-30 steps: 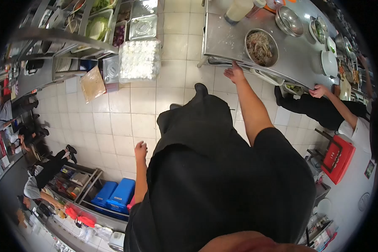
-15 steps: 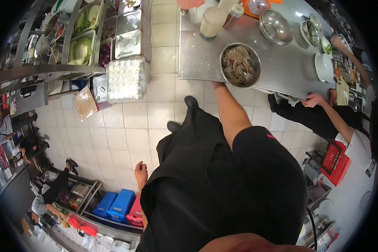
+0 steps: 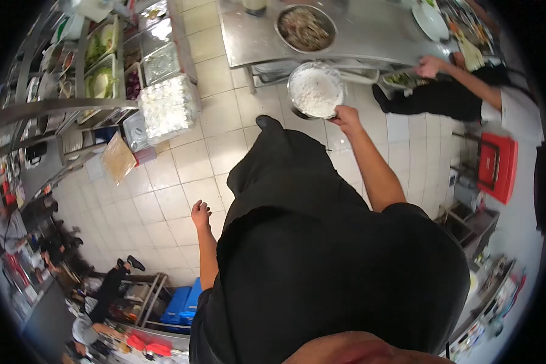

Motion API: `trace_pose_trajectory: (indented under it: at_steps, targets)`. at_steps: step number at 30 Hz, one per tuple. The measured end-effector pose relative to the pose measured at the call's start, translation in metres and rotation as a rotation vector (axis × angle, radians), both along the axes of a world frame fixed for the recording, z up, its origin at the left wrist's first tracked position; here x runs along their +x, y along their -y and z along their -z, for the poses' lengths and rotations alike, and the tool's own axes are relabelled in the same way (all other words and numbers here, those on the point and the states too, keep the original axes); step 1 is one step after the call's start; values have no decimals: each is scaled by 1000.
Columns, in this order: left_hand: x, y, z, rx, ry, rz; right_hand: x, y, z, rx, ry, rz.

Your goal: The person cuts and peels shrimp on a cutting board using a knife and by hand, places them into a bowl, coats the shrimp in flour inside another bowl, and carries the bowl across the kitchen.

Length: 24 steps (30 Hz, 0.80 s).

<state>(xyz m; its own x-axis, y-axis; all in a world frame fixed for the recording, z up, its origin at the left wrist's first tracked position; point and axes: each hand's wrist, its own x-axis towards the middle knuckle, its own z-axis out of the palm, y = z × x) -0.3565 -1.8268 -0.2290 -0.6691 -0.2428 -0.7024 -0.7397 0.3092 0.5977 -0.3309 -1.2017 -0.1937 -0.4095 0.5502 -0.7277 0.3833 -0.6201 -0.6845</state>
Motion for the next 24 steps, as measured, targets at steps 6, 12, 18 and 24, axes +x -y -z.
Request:
trace_pose_trajectory:
  at_steps: [6, 12, 18, 24]
  targets:
    - [-19, -25, 47, 78, 90, 177, 93, -42, -115, 141, -7, 170]
    - [-58, -97, 27, 128, -33, 268, 62, -116, -171, 276, -191, 243]
    - [-68, -137, 9, 121, -137, 212, -24, -219, -147, 206, -274, 232]
    - [-24, -193, -12, 95, -60, -51, -61, -292, -124, 108, -231, 44]
